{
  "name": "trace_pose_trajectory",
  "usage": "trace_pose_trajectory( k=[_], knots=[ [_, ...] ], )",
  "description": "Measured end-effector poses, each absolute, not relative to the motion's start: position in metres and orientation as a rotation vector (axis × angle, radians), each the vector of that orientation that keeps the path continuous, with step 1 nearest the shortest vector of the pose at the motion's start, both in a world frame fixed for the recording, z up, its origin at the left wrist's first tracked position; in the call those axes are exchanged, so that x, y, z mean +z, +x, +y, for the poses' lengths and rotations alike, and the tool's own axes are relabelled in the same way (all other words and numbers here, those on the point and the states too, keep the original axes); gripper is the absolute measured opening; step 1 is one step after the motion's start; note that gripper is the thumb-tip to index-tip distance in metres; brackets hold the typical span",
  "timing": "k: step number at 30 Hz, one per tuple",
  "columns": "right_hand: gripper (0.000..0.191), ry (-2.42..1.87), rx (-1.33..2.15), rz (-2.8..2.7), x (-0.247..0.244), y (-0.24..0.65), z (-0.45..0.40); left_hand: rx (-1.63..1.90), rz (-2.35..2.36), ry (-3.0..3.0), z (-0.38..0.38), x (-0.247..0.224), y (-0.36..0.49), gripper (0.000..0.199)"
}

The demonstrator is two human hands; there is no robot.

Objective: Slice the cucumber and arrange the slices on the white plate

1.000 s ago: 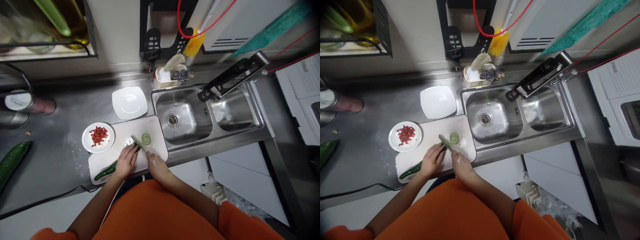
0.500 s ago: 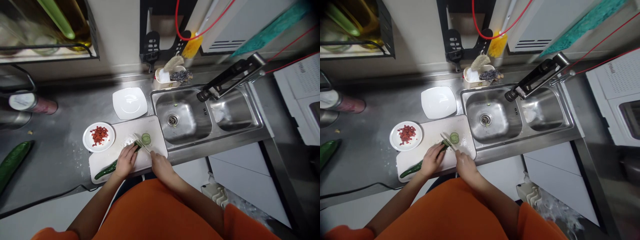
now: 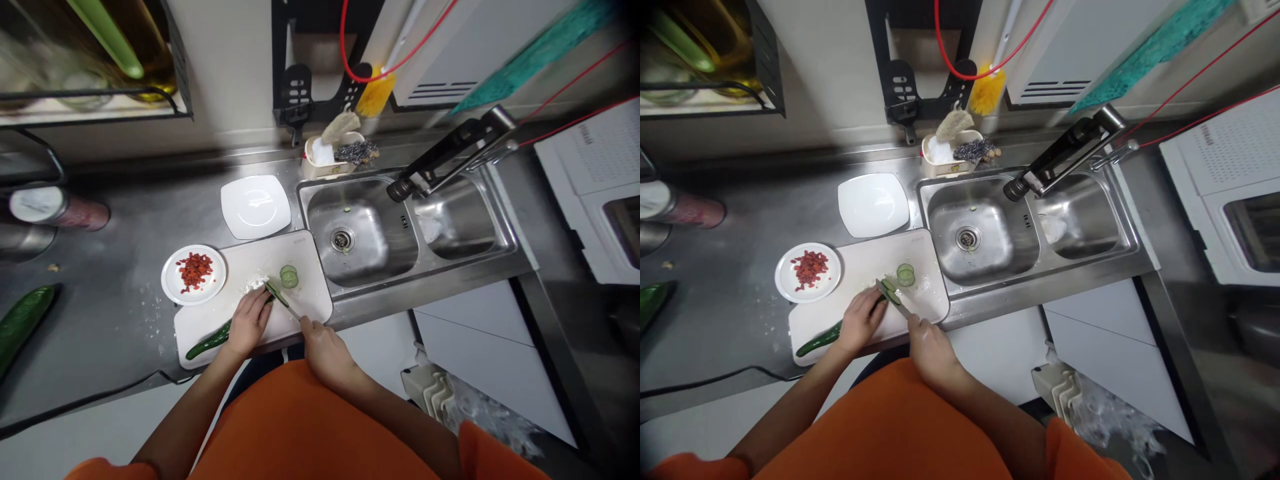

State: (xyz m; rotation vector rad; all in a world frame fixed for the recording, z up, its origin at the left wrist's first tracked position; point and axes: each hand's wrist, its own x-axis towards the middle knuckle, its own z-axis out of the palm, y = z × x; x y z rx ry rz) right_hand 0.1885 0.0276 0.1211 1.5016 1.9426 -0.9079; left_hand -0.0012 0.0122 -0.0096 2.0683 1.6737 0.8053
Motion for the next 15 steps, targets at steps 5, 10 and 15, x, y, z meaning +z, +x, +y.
trace_pose_trajectory(
  k=[5, 10, 15],
  knots=[
    [0.035, 1.505, -0.916, 1.94, 0.1204, 0.1882, 0.027, 0.816, 1.666, 2.071, 0.0123, -0.0104, -0.002, 0.033],
    [0.035, 1.486, -0.911, 1.957, 0.1212, 0.1883, 0.0291, 0.819, 1.667, 2.075, 0.0125, -0.0097, -0.0017, 0.034],
    [0.036, 1.469, -0.902, 1.973, 0.1222, 0.1878, 0.031, 0.817, 1.669, 2.063, 0.0123, -0.0093, -0.0014, 0.034]
  ],
)
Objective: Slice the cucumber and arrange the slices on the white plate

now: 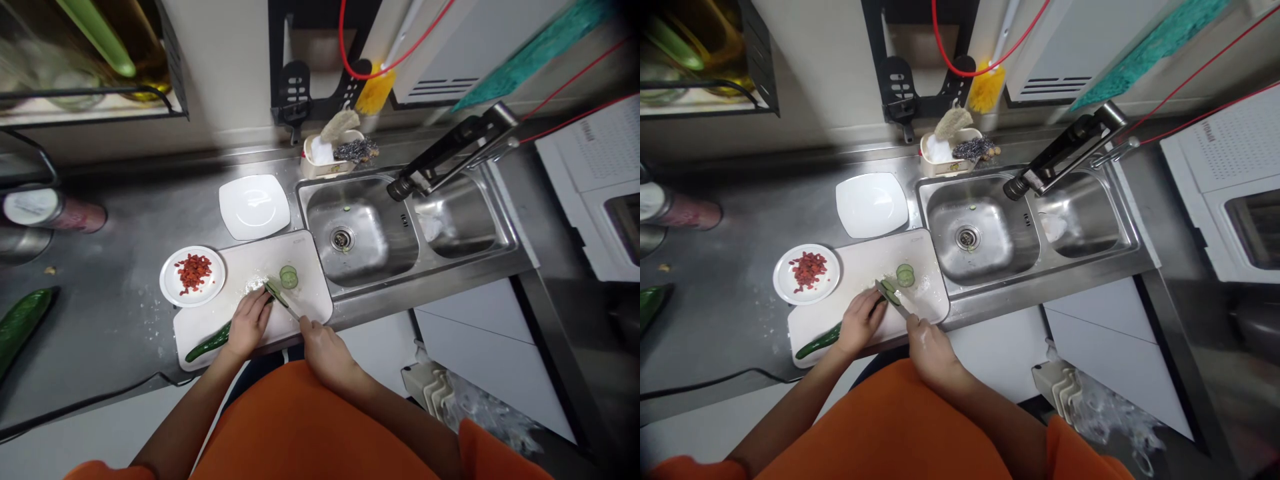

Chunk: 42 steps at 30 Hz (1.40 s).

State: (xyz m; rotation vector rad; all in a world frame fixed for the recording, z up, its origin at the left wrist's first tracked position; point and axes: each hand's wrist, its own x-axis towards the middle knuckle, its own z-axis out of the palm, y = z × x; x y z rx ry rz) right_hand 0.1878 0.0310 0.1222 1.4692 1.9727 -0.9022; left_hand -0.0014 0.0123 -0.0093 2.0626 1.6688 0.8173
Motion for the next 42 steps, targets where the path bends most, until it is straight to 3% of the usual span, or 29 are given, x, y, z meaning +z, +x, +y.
trace_pose_trajectory(
  k=[17, 42],
  knots=[
    [0.033, 1.476, -0.936, 1.948, 0.115, 0.177, 0.042, 0.809, 1.668, 2.077, 0.012, -0.01, -0.002, 0.032],
    [0.035, 1.546, -0.933, 2.037, 0.064, 0.17, 0.04, 0.827, 1.67, 2.087, 0.014, -0.005, 0.0, 0.033]
  ],
)
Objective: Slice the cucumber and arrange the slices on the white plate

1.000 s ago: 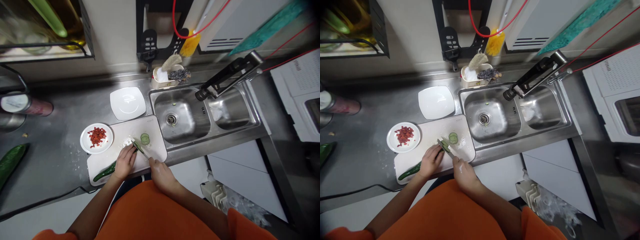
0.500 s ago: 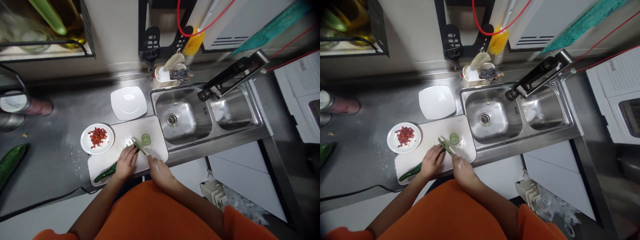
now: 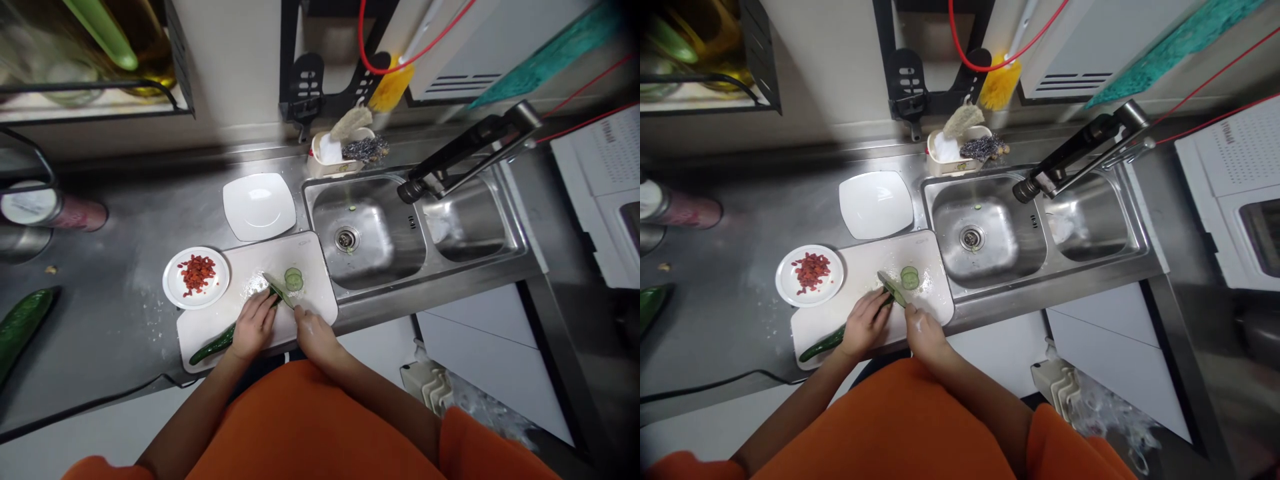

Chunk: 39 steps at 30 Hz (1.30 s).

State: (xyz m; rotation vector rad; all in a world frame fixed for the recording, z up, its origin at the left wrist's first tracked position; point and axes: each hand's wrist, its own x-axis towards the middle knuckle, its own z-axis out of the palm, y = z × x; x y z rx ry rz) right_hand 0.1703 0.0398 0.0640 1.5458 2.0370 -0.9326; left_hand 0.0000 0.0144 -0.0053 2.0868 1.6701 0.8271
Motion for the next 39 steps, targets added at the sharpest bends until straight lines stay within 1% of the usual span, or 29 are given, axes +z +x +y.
trace_pose_trajectory(
  k=[3, 5, 7, 9, 11, 12, 14, 16, 19, 21, 23, 25, 28, 32, 39],
  knots=[
    [0.033, 1.565, -0.972, 2.011, 0.064, 0.178, 0.047, 0.837, 1.665, 2.08, 0.015, -0.005, 0.0, 0.034],
    [0.027, 1.606, -1.067, 2.0, 0.065, 0.188, 0.056, 0.841, 1.66, 2.075, 0.015, -0.005, 0.0, 0.034],
    [0.019, 1.688, -1.236, 2.02, 0.063, 0.201, 0.067, 0.843, 1.658, 2.073, 0.014, -0.006, 0.0, 0.034],
    [0.013, 1.784, -1.515, 1.936, 0.061, 0.213, 0.076, 0.849, 1.663, 2.073, 0.014, -0.007, -0.001, 0.035],
    [0.014, 1.806, -1.838, 1.735, 0.059, 0.222, 0.08, 0.854, 1.666, 2.075, 0.014, -0.008, -0.001, 0.035],
    [0.018, 1.803, -1.957, 1.641, 0.059, 0.224, 0.081, 0.855, 1.666, 2.076, 0.014, -0.008, -0.001, 0.035],
    [0.03, 1.81, -2.053, 1.545, 0.059, 0.225, 0.081, 0.856, 1.661, 2.078, 0.014, -0.009, -0.001, 0.035],
    [0.038, 1.826, -1.993, 1.559, 0.062, 0.223, 0.08, 0.858, 1.656, 2.081, 0.015, -0.009, -0.002, 0.035],
    [0.035, 1.804, -1.782, 1.723, 0.068, 0.222, 0.08, 0.859, 1.66, 2.081, 0.015, -0.009, -0.002, 0.034],
    [0.03, 1.759, -1.593, 1.93, 0.073, 0.223, 0.08, 0.854, 1.663, 2.075, 0.015, -0.009, -0.001, 0.034],
    [0.03, 1.699, -1.358, 2.095, 0.079, 0.223, 0.079, 0.85, 1.659, 2.068, 0.014, -0.008, -0.001, 0.034],
    [0.034, 1.639, -1.137, 2.129, 0.086, 0.222, 0.075, 0.849, 1.657, 2.064, 0.014, -0.008, -0.001, 0.034],
    [0.041, 1.557, -0.928, 2.077, 0.099, 0.212, 0.064, 0.842, 1.662, 2.058, 0.014, -0.007, -0.001, 0.034],
    [0.051, 1.505, -0.811, 2.075, 0.109, 0.194, 0.047, 0.805, 1.665, 2.048, 0.014, -0.005, -0.001, 0.034],
    [0.046, 1.471, -0.848, 2.041, 0.114, 0.183, 0.032, 0.819, 1.701, 2.041, 0.014, -0.005, 0.0, 0.03]
  ],
)
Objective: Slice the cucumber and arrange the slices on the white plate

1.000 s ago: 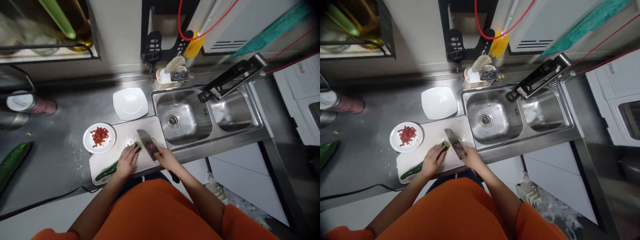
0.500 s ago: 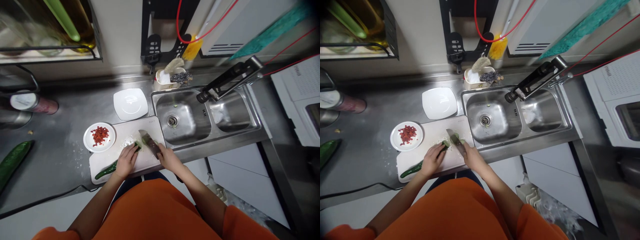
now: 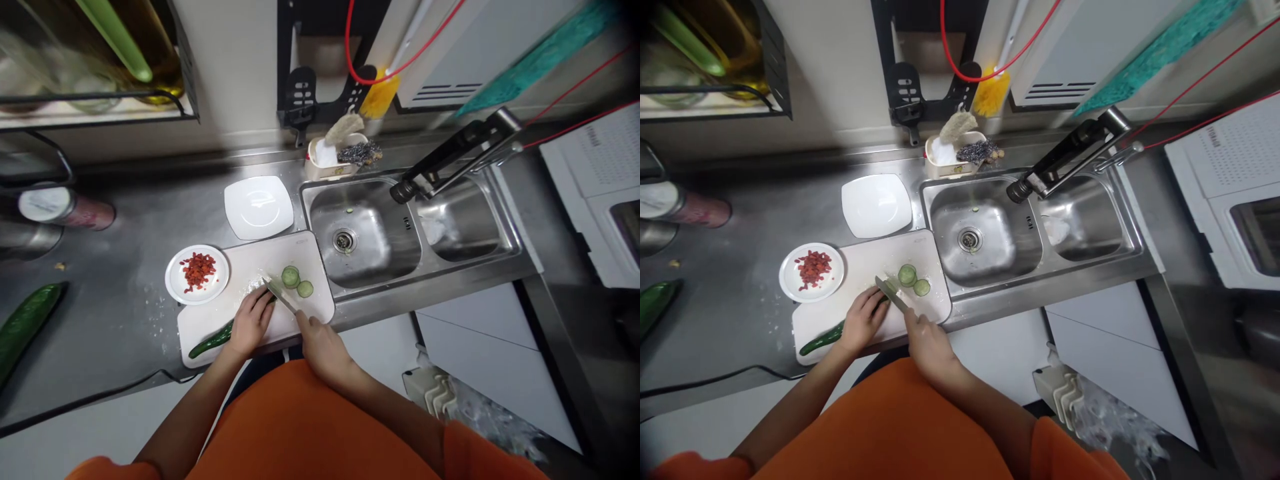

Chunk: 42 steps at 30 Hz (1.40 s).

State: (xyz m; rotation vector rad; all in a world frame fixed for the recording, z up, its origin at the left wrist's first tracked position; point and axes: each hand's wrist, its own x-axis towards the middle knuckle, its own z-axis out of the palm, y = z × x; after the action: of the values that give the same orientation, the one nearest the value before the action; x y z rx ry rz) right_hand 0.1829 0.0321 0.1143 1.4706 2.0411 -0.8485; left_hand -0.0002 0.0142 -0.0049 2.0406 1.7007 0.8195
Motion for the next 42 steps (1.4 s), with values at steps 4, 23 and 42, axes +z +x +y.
trace_pose_trajectory(
  k=[4, 23, 42],
  knots=[
    [0.044, 1.491, -0.862, 2.005, 0.119, 0.182, 0.03, 0.828, 1.695, 2.053, 0.014, -0.005, 0.0, 0.029],
    [0.041, 1.481, -0.886, 1.98, 0.122, 0.182, 0.03, 0.861, 1.681, 2.061, 0.014, -0.005, 0.0, 0.03],
    [0.035, 1.439, -0.918, 1.991, 0.121, 0.177, 0.043, 0.826, 1.666, 2.043, 0.014, -0.005, -0.001, 0.031]
  ],
)
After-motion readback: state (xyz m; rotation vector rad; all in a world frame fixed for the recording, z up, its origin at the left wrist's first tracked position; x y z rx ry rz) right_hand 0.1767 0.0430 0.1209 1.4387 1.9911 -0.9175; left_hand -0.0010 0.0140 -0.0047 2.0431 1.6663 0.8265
